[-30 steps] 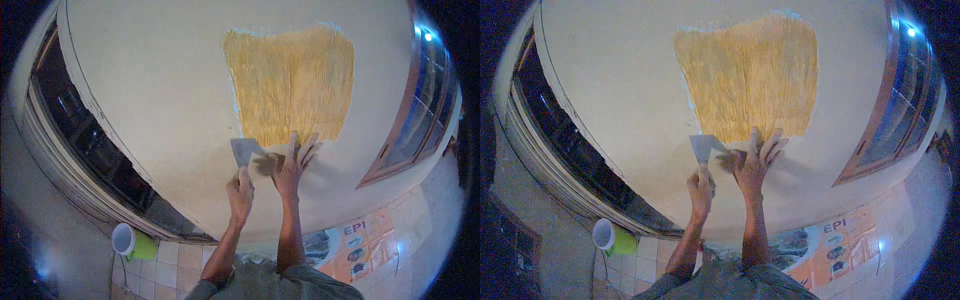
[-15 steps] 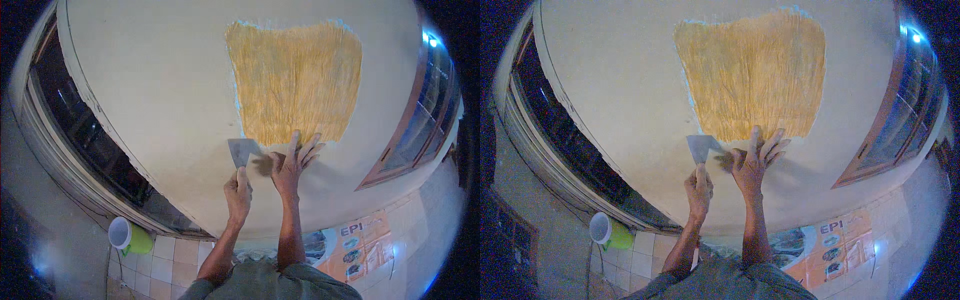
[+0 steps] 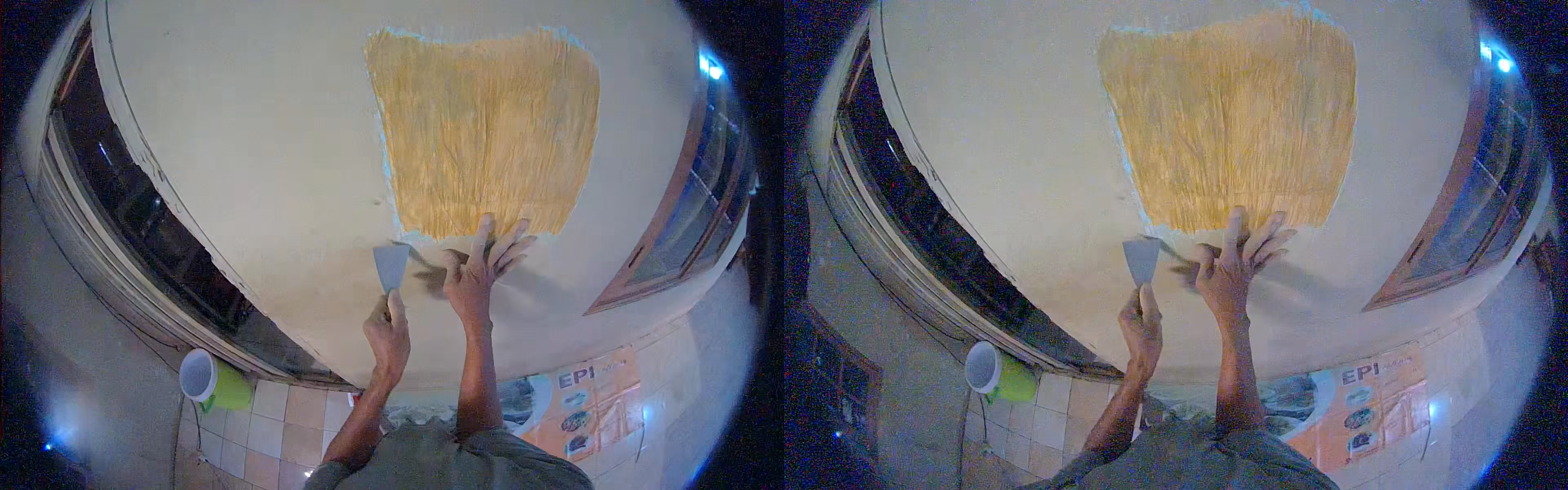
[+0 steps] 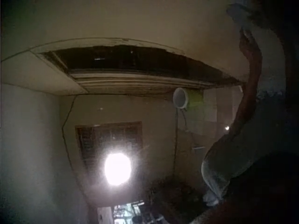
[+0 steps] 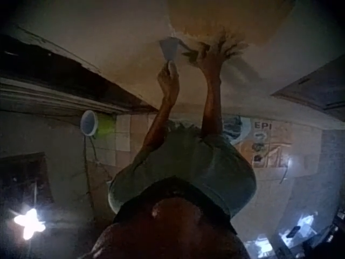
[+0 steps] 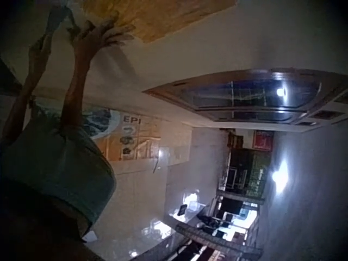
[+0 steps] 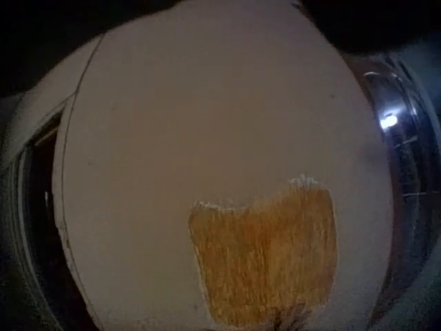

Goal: Scraping a patch of yellow filler or old paint from a white wall using a putty knife.

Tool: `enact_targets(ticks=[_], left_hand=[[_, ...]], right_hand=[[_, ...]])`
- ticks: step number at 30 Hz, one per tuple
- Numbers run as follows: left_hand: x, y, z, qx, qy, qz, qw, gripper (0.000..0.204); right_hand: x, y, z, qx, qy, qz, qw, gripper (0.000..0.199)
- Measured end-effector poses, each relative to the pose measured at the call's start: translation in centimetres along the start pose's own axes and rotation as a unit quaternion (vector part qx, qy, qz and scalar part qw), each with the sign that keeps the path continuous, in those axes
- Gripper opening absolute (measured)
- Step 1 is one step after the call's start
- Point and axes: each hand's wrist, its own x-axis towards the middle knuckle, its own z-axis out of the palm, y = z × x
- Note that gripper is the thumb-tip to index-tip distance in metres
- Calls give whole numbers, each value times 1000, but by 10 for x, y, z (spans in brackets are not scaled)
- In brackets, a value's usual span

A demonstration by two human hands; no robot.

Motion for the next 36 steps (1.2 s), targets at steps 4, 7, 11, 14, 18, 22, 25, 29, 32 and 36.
enact_targets(ticks=[4,7,11,14,18,22,25,29,32,36], left_hand=[[1,7,8,-18,12,-31,999,42],[6,18,10,-10,11,13,1000,41],[-4,-1,10,18,16,-14,1000,41],[-4,-3,10,19,23,-15,999,41],[10,27,11,1,10,28,1000,42],[3,1,5,56,-8,9,998,41],[-5,-15,6,62,-12,-26,998,42],[8,13,9,48,0,5,999,41],[13,15,7,35,13,24,999,40],[0,-4,1,75,4,-29,997,42]], right_hand=[[0,1,2,1,5,-4,1000,89],[2,0,-1,2,13,-5,1000,88],[1,2,-1,5,-1,-4,1000,87],[0,7,5,22,10,-12,1000,88],[1,8,4,22,19,-16,999,87],[0,4,0,-5,-6,-16,1000,90],[1,5,2,-17,-1,-17,1000,91],[0,6,1,-12,-5,-7,1000,92],[2,4,2,-2,-10,0,1000,93],[1,6,3,-12,-2,-14,1000,93]])
